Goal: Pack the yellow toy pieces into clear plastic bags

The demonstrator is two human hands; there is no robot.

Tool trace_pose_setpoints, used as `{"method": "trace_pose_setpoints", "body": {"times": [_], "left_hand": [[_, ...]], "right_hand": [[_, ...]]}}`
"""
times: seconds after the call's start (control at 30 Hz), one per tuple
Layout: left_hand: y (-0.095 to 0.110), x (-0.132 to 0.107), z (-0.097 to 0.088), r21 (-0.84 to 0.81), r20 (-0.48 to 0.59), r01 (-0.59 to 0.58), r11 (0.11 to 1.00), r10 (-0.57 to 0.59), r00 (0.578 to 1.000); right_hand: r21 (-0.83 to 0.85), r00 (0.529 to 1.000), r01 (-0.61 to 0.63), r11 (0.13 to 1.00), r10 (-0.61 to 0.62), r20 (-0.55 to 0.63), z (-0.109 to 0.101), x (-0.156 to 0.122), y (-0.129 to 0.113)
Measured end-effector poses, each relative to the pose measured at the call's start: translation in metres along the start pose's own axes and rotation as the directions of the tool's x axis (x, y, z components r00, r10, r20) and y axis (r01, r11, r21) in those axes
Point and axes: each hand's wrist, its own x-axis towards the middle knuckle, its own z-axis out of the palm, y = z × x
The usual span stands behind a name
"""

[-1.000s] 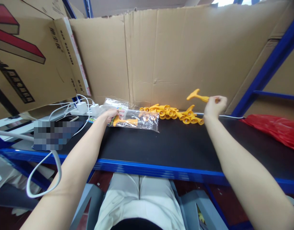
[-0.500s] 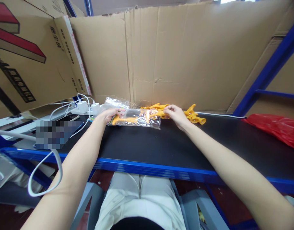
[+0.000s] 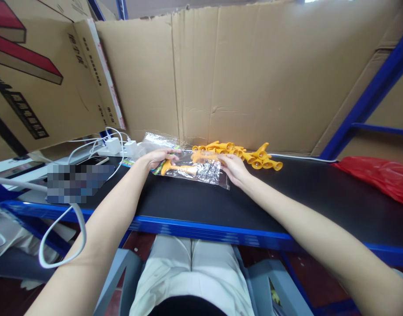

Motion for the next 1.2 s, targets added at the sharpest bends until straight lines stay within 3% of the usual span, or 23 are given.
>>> {"method": "trace_pose_setpoints", "body": {"times": [0.1, 0.23, 0.33, 0.57, 0.73, 0.87, 1.03, 1.2], "left_hand": [[0.001, -0.002, 0.005, -0.005, 0.031, 0.003, 1.0, -0.003, 1.0], [0.0, -0.002, 0.012, 0.032, 0.107, 0.031, 0.999, -0.034, 0.994], [-0.002, 0.0, 0.016, 0.107, 0.134, 0.016, 0.994, -0.031, 0.99], [-0.002, -0.002, 0.024, 0.017, 0.28, -0.074, 0.997, 0.066, 0.958], [0.001, -0.005, 0.033, -0.004, 0.233, -0.039, 0.999, 0.038, 0.972], [0.001, -0.005, 0.033, 0.034, 0.237, 0.008, 0.999, -0.015, 0.971], [0.003, -0.006, 0.024, 0.094, 0.192, 0.035, 0.995, -0.053, 0.98], [0.011, -0.011, 0.019, 0.181, 0.075, 0.042, 0.983, -0.056, 0.996]], "right_hand": [[0.001, 0.991, -0.066, 0.998, 0.065, 0.116, 0.002, -0.003, 0.001], [-0.125, 0.924, -0.156, 0.98, 0.189, 0.333, 0.002, -0.009, 0.006], [-0.187, 0.889, -0.159, 0.969, 0.223, 0.399, 0.002, -0.011, 0.009], [-0.22, 0.933, 0.021, 0.975, 0.06, 0.355, 0.001, -0.004, 0.021], [-0.307, 0.914, 0.145, 0.941, -0.008, 0.405, -0.002, -0.001, 0.023], [-0.452, 0.935, 0.271, 0.85, -0.12, 0.335, -0.003, 0.004, 0.024], [-0.38, 0.972, 0.172, 0.909, -0.095, 0.213, 0.001, 0.002, 0.027], [-0.334, 0.974, 0.128, 0.934, -0.055, 0.222, 0.001, -0.002, 0.026]]}}
